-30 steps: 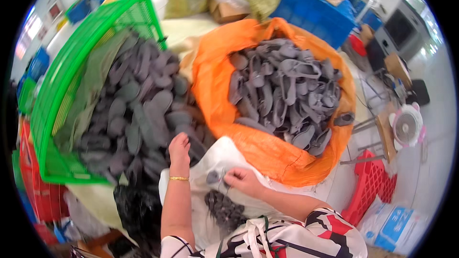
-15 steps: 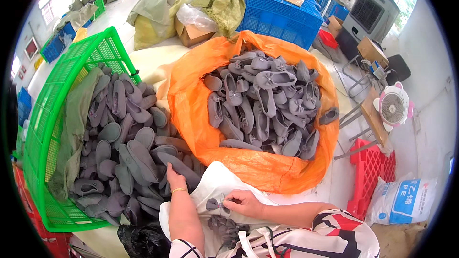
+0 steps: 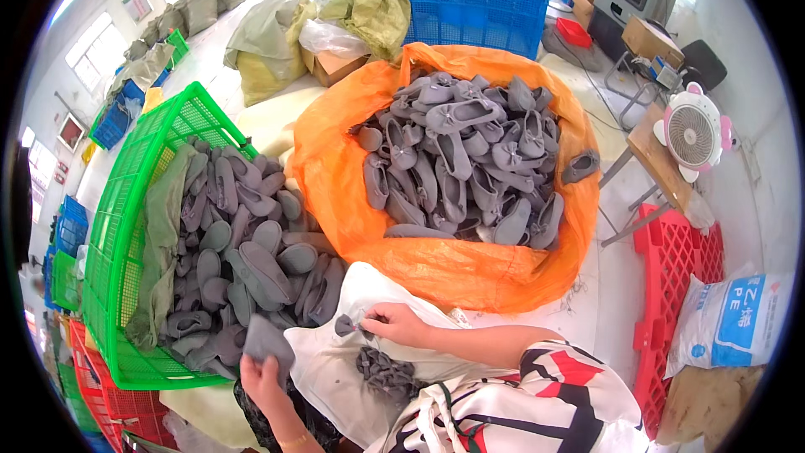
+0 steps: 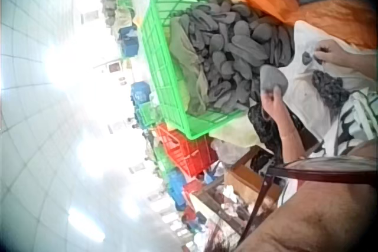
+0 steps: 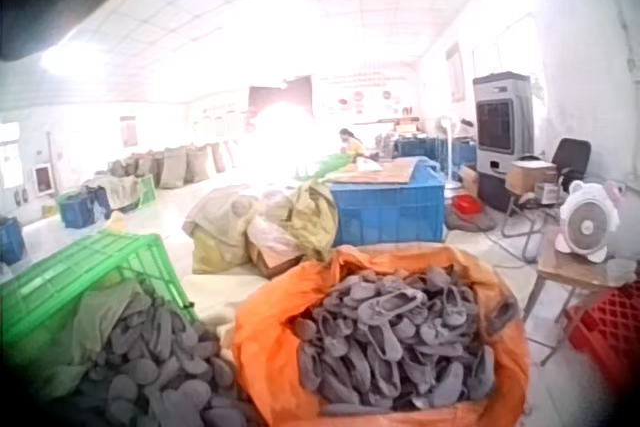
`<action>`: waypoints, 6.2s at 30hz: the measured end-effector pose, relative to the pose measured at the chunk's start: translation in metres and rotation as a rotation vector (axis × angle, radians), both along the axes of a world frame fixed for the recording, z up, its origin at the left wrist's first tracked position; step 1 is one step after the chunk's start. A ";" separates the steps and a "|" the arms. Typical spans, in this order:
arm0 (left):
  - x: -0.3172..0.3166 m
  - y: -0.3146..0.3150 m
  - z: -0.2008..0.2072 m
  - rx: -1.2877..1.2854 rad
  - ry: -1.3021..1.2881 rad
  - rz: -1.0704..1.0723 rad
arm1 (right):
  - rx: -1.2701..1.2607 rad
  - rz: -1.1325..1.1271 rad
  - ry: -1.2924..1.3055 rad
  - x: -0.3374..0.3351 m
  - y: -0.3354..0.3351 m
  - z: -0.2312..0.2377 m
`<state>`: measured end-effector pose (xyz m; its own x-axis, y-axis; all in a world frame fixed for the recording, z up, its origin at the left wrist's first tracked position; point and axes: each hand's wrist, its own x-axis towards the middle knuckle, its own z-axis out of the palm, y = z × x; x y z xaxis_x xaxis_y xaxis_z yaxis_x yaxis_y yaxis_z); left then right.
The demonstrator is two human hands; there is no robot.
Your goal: The person sits cross-legged and sews grey slipper uppers using a needle and thread. They pick up individual slipper parts from a large orange sack, stitch the edges together, and place the finished items into a green basket.
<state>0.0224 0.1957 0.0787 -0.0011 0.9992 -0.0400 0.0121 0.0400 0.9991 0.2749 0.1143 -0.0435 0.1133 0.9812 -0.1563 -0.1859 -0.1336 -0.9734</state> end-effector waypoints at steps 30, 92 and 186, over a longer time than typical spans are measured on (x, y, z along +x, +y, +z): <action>-0.005 -0.176 -0.083 -0.595 -0.775 0.310 | 0.288 0.502 -0.497 -0.086 -0.067 0.045; 0.004 -0.147 -0.082 -0.564 -0.786 0.480 | -0.029 0.627 -0.414 -0.093 -0.022 0.054; 0.025 -0.076 -0.072 -0.130 0.551 -1.054 | -0.390 0.211 0.431 -0.034 -0.070 0.057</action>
<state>0.0479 0.1192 0.0064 0.7676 0.5070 -0.3922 0.5248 -0.1459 0.8386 0.2407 0.0441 0.0136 -0.2299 0.8368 -0.4970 -0.4824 -0.5415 -0.6886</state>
